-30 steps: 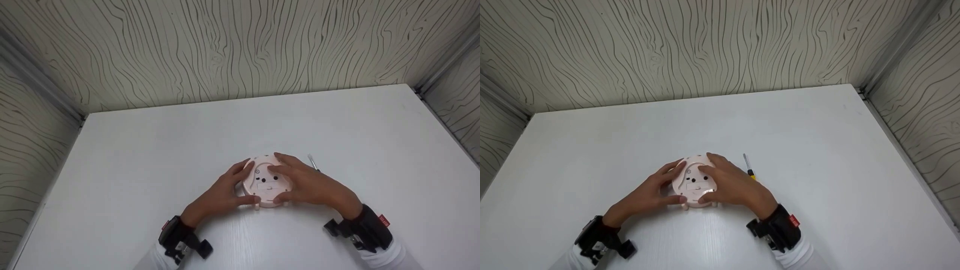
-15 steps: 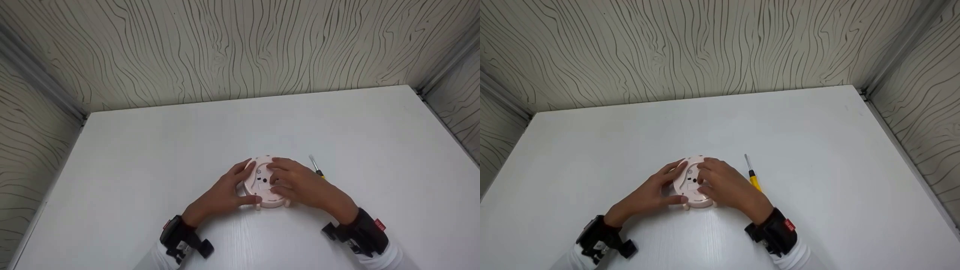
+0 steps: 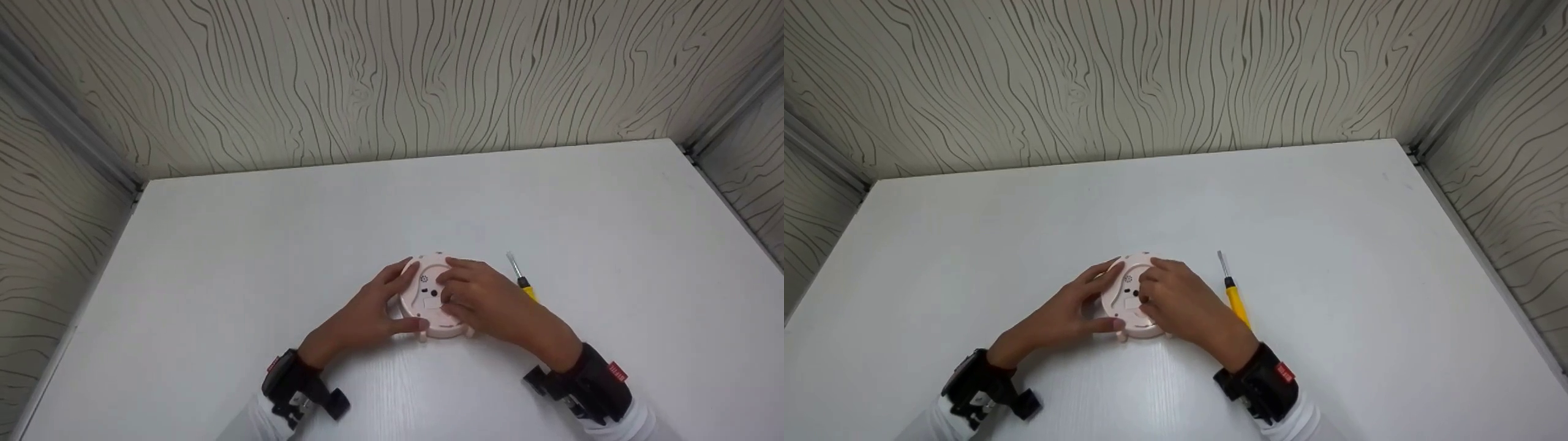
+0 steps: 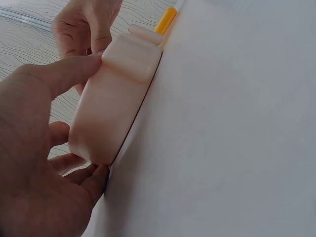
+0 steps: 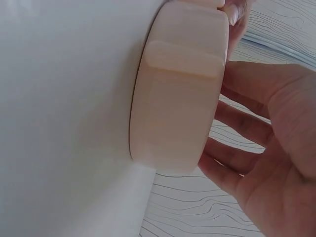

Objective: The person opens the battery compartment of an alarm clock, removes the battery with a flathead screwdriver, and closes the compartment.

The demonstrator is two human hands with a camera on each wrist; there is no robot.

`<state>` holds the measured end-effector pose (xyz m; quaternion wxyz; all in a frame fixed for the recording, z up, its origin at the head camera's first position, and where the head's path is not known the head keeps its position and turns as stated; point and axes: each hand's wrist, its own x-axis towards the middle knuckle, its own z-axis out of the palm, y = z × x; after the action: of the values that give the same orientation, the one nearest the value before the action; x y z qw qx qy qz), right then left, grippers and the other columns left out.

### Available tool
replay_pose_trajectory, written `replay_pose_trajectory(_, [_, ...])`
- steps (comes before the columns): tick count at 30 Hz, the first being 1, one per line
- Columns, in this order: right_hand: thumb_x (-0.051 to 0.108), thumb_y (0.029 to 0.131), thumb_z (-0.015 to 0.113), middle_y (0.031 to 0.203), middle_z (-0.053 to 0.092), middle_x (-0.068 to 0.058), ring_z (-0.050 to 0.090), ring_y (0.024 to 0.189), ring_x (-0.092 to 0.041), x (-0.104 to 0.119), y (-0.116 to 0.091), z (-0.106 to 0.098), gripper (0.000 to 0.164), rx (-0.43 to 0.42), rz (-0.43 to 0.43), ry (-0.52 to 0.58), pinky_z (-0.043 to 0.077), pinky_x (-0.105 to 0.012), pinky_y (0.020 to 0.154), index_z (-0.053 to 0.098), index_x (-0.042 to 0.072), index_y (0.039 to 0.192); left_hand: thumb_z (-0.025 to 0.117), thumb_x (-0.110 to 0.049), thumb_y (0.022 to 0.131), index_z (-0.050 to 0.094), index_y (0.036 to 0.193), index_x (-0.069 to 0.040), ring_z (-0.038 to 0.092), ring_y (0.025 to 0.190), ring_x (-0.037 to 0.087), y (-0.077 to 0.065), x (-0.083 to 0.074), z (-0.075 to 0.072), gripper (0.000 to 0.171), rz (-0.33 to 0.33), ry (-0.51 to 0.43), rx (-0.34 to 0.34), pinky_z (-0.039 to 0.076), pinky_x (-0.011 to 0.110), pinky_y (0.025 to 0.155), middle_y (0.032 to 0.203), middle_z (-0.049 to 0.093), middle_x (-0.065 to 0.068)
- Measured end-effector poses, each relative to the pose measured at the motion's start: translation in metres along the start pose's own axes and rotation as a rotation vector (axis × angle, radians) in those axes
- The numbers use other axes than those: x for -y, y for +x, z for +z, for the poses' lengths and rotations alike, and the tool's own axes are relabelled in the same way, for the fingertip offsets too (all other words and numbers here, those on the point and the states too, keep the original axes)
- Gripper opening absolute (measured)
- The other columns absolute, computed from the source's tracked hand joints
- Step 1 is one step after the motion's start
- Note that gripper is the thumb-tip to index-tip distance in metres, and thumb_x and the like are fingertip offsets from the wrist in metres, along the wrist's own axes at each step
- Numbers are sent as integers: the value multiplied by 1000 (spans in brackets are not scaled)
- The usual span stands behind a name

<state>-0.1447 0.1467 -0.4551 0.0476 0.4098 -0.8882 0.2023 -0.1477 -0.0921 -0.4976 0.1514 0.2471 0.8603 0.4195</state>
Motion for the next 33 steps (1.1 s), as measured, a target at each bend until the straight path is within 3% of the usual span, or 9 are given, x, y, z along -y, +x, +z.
replay_pose_trajectory(10, [8,84,73,102,72,-2,64,110,-19,3,3,2,6,-10,-44,-84,44,-43,109,74,10,89,72,-54,81,21,155,-29,26,148,20,-1,-1,-1,93,-1,-21,-6,30,44,118,161,22,-3])
replay_pose_trajectory(16, [8,84,73,102,73,-1,62,118,-25,5,1,2,8,12,-56,-168,43,-45,108,75,11,92,69,-60,80,20,155,-30,25,148,18,-2,-1,-2,94,-13,20,-2,32,45,117,161,20,-8])
replay_pose_trajectory(33, [13,87,72,103,73,-1,59,123,-30,4,-2,2,9,31,-30,-173,42,-48,109,74,11,96,68,-61,80,19,155,-32,26,148,19,0,-2,0,94,-22,34,4,33,45,117,161,20,-7])
